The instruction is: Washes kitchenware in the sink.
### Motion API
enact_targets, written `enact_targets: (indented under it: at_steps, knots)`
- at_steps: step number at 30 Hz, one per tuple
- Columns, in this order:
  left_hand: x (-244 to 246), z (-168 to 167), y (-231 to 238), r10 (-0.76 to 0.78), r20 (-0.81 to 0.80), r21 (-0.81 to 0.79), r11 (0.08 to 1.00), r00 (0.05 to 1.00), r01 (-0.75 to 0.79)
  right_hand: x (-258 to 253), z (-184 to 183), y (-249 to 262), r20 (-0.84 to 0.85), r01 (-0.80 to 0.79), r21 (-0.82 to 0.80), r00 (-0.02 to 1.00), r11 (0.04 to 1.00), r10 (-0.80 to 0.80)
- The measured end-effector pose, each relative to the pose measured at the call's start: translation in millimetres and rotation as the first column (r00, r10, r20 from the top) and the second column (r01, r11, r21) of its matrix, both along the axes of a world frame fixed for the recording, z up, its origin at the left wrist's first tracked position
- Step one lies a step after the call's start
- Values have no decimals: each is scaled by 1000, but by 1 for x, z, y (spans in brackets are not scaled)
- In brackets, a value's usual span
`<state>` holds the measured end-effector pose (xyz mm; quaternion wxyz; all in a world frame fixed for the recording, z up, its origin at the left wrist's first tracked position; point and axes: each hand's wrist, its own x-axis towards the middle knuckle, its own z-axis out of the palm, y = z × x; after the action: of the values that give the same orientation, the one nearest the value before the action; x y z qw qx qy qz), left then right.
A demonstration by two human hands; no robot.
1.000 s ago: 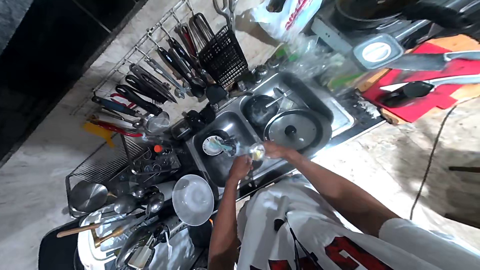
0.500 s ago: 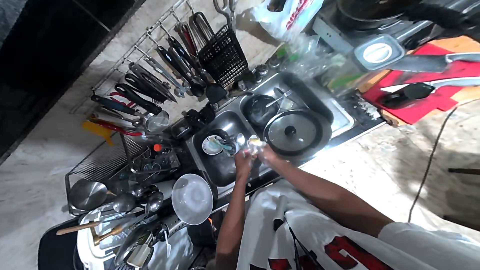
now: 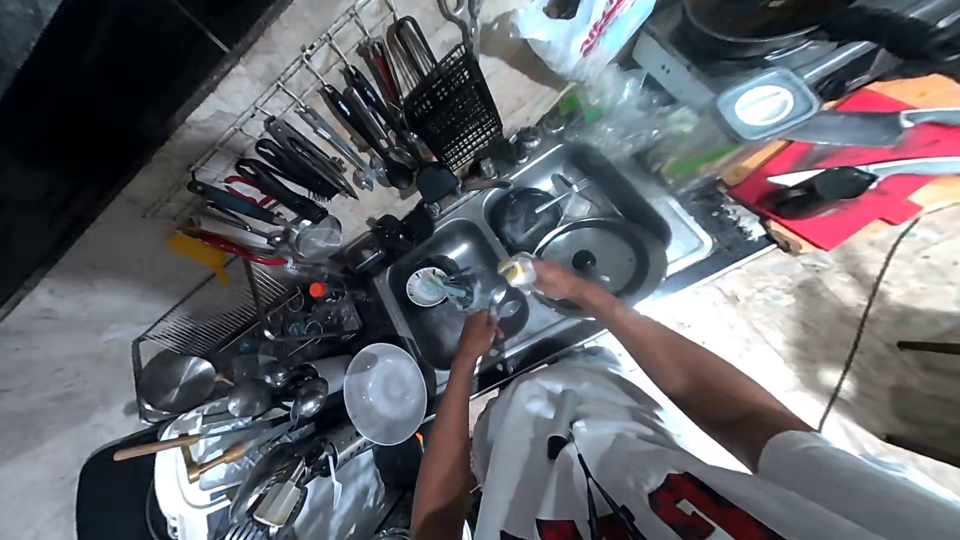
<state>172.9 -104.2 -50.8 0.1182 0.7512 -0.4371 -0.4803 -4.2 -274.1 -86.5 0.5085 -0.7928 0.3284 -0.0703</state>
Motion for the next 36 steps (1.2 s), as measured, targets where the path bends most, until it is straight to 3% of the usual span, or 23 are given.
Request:
enact_targets:
  at_steps: [3,5,8,11,13,15,17,19,21,25,28,31,36]
  knots:
    - [-2,5,-4,-94,15,36,995,995,93,5,23,6,-128,-261,-98,960,960,248]
    - [-3,9,-9,-205,87,39,979,975,202,14,27,17,-254,-474,-206,871,856,421]
    - [-5,19,-17,-376,243,112,926,894,359,25,20,27,-334,-575,-274,809,771,484]
    - [-2,25,-17,-364,262,103,931,894,349,24,17,18,-287,-466,-217,870,858,400]
    - [8,25,-10,-259,165,-26,963,952,267,20,15,16,-153,-286,-104,951,952,269]
    - [11,20,-5,-128,41,-144,981,991,133,17,11,23,-2,-37,88,999,995,37]
    - [5,10,-1,18,-77,-202,979,997,-33,20,1,36,82,181,344,972,921,-222]
    - [-5,-2,-1,164,-188,-215,955,968,-203,26,-4,47,156,264,581,892,770,-424]
    - [-12,-11,2,232,-235,-218,934,944,-284,25,-1,47,176,189,690,893,699,-414]
    - [-10,-20,12,130,-259,-158,972,957,-174,16,10,28,79,-14,533,996,846,-33]
    - [-10,-20,15,92,-252,-140,981,963,-131,20,5,20,5,-79,371,996,925,84]
    - [-14,-16,15,145,-235,-194,962,961,-193,19,6,26,87,9,353,995,936,-42]
    - [-14,-12,10,223,-234,-230,933,946,-277,23,6,44,137,259,614,895,746,-423]
